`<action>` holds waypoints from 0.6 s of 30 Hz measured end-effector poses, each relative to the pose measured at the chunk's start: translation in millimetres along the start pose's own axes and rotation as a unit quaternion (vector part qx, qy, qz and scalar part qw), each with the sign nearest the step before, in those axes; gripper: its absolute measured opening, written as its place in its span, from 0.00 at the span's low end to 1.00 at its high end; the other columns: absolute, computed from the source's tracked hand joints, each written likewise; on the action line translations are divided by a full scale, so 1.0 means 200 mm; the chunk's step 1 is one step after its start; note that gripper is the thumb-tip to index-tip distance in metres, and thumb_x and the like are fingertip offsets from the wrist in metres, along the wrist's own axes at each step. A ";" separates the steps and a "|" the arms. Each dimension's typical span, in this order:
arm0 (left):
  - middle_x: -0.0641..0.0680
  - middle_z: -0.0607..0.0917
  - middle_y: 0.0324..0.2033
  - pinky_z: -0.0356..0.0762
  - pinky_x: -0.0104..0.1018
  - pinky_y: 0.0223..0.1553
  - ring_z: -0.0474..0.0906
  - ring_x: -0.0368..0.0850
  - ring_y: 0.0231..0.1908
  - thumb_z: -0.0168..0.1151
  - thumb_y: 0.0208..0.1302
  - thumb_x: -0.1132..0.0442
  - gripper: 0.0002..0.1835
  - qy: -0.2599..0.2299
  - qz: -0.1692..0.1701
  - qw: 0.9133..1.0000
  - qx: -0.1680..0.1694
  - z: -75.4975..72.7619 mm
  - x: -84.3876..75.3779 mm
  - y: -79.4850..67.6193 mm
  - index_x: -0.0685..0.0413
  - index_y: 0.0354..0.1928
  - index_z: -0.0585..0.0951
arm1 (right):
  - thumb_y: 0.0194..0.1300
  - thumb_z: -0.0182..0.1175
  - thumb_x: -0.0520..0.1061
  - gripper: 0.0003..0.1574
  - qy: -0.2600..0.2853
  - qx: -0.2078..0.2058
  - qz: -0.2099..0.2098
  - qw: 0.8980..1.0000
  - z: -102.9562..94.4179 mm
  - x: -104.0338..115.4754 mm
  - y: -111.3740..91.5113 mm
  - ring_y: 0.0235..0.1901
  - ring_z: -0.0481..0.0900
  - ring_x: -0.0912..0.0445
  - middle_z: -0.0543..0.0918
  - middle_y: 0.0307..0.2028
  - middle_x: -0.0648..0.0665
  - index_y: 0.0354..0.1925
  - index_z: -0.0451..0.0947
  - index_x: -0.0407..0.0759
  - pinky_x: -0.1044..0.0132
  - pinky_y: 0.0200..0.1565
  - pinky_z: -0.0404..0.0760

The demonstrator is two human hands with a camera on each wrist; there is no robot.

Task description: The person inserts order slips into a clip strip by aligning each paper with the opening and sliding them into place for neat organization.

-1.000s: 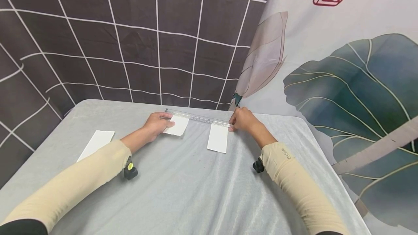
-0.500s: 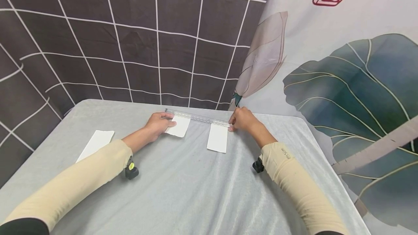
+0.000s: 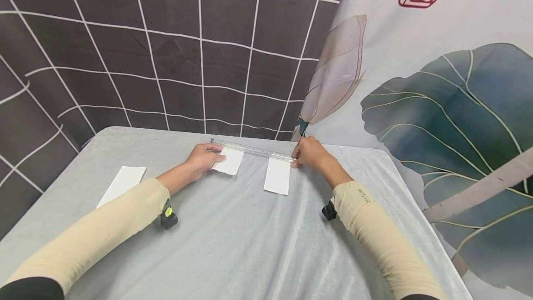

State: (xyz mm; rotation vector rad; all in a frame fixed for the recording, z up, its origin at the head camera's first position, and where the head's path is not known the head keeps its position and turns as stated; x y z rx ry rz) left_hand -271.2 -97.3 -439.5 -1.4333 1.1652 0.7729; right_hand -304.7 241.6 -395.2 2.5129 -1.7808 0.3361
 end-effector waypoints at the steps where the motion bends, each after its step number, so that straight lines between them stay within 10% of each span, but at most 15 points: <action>1: 0.65 0.83 0.64 0.85 0.23 0.39 0.84 0.35 0.36 0.68 0.77 0.68 0.29 0.001 -0.001 1.000 0.000 0.00 0.00 0.00 0.67 0.76 0.77 | 0.58 0.89 0.46 0.22 0.000 0.000 0.001 1.000 0.00 0.00 0.00 0.49 0.93 0.43 0.98 0.43 0.41 0.48 0.96 0.38 0.48 0.58 0.90; 18: 0.67 0.82 0.66 0.86 0.23 0.39 0.84 0.36 0.37 0.67 0.78 0.68 0.28 0.001 0.003 1.000 0.004 0.03 0.01 0.01 0.67 0.76 0.77 | 0.58 0.89 0.46 0.22 0.006 0.006 0.009 1.000 0.01 -0.01 0.01 0.48 0.93 0.45 0.98 0.44 0.40 0.49 0.96 0.38 0.51 0.56 0.91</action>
Point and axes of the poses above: each hand's wrist, its own y-axis towards the middle knuckle, its own z-axis out of the palm, x = y × z, the point moved 3 cm from there along y, towards the middle knuckle
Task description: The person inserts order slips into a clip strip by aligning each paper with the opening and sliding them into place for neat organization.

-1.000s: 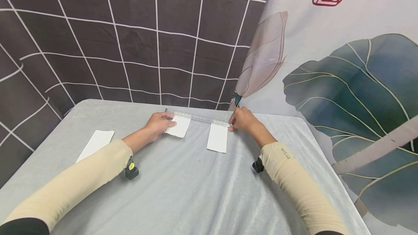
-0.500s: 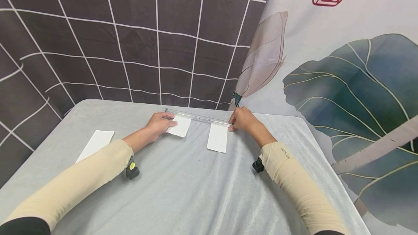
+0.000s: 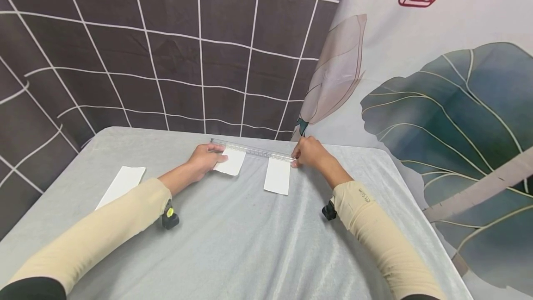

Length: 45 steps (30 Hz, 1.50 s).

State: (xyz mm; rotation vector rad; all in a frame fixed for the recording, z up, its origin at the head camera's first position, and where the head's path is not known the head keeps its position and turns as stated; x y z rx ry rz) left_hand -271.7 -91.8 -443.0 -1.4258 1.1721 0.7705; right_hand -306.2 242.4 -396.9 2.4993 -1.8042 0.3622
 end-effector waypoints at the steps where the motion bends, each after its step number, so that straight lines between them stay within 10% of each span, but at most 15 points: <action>1: 0.67 0.82 0.67 0.86 0.23 0.40 0.84 0.36 0.38 0.67 0.78 0.68 0.28 -0.001 0.000 1.000 0.000 0.00 0.00 0.00 0.67 0.76 0.77 | 0.58 0.89 0.46 0.22 -0.001 -0.001 -0.001 1.000 0.00 0.00 0.00 0.48 0.93 0.45 0.98 0.44 0.40 0.49 0.96 0.38 0.51 0.56 0.92; 45: 0.68 0.83 0.65 0.91 0.26 0.42 0.86 0.37 0.37 0.66 0.77 0.70 0.29 -0.030 0.002 0.999 0.016 0.08 -0.02 -0.01 0.70 0.77 0.76 | 0.58 0.89 0.45 0.21 0.002 -0.011 0.002 1.000 -0.01 0.02 -0.02 0.49 0.93 0.43 0.98 0.43 0.41 0.47 0.96 0.38 0.48 0.60 0.91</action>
Point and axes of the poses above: each hand's wrist, its own y-axis towards the middle knuckle, its own z-axis out of the palm, x = y × z, the point moved 3 cm from there along y, towards the middle knuckle
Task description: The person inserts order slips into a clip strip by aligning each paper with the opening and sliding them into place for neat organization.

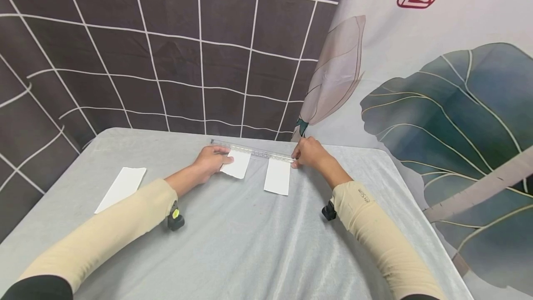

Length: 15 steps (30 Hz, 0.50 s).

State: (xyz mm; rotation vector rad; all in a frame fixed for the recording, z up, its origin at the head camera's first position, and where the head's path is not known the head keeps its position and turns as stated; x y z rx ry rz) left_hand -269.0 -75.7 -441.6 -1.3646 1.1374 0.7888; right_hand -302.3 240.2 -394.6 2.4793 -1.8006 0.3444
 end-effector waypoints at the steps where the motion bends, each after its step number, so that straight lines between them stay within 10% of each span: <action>1: 0.68 0.83 0.65 0.91 0.26 0.42 0.86 0.37 0.37 0.66 0.77 0.70 0.29 0.001 0.000 1.000 -0.001 0.00 0.00 0.00 0.70 0.77 0.76 | 0.58 0.89 0.45 0.21 0.000 -0.001 0.000 1.000 0.00 0.00 0.00 0.49 0.93 0.43 0.98 0.43 0.41 0.47 0.96 0.38 0.48 0.60 0.91; 15: 0.70 0.83 0.66 0.93 0.28 0.45 0.87 0.38 0.39 0.66 0.78 0.69 0.29 0.005 0.002 1.000 0.004 0.03 -0.01 -0.01 0.70 0.77 0.75 | 0.58 0.89 0.45 0.21 0.003 0.000 0.001 1.000 0.00 -0.01 0.00 0.48 0.93 0.44 0.97 0.43 0.40 0.48 0.96 0.38 0.49 0.58 0.91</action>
Point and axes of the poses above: each hand's wrist, its own y-axis towards the middle knuckle, its own z-axis out of the palm, x = y × z, the point moved 3 cm from there along y, towards the middle knuckle
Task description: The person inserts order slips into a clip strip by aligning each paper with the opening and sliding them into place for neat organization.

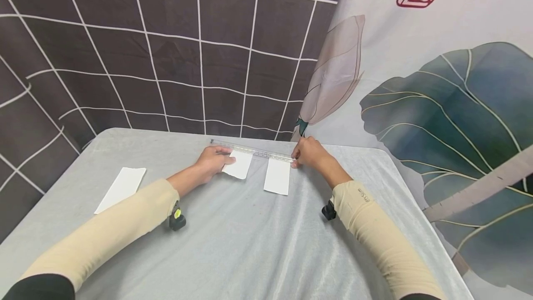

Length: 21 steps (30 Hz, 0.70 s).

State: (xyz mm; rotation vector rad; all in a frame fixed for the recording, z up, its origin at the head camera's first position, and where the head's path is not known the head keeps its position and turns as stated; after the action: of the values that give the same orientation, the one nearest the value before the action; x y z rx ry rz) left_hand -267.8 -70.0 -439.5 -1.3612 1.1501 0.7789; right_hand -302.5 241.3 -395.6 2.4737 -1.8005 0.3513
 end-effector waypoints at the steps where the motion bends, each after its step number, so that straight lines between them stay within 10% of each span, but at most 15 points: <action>1: 0.71 0.82 0.67 0.93 0.28 0.45 0.87 0.39 0.39 0.66 0.78 0.70 0.29 -0.004 0.000 1.000 0.001 0.00 0.00 0.00 0.70 0.77 0.75 | 0.58 0.89 0.45 0.21 -0.001 0.000 -0.001 1.000 0.00 0.00 0.00 0.48 0.93 0.44 0.97 0.43 0.40 0.47 0.96 0.38 0.49 0.58 0.91; 21: 0.71 0.83 0.66 0.92 0.28 0.43 0.87 0.40 0.39 0.67 0.77 0.72 0.28 -0.018 0.001 1.000 0.002 0.05 0.00 0.01 0.71 0.76 0.76 | 0.57 0.89 0.45 0.21 -0.001 -0.001 -0.005 1.000 -0.01 0.00 0.00 0.49 0.93 0.43 0.98 0.43 0.40 0.47 0.96 0.38 0.47 0.59 0.91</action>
State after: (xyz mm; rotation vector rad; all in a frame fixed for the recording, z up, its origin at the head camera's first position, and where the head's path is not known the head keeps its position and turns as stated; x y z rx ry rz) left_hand -267.2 -59.8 -441.4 -1.3387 1.1243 0.7982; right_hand -302.4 241.4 -393.9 2.4820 -1.7880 0.3460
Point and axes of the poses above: each hand's wrist, its own y-axis towards the middle knuckle, its own z-axis out of the palm, x = y × z, the point moved 3 cm from there along y, towards the middle knuckle
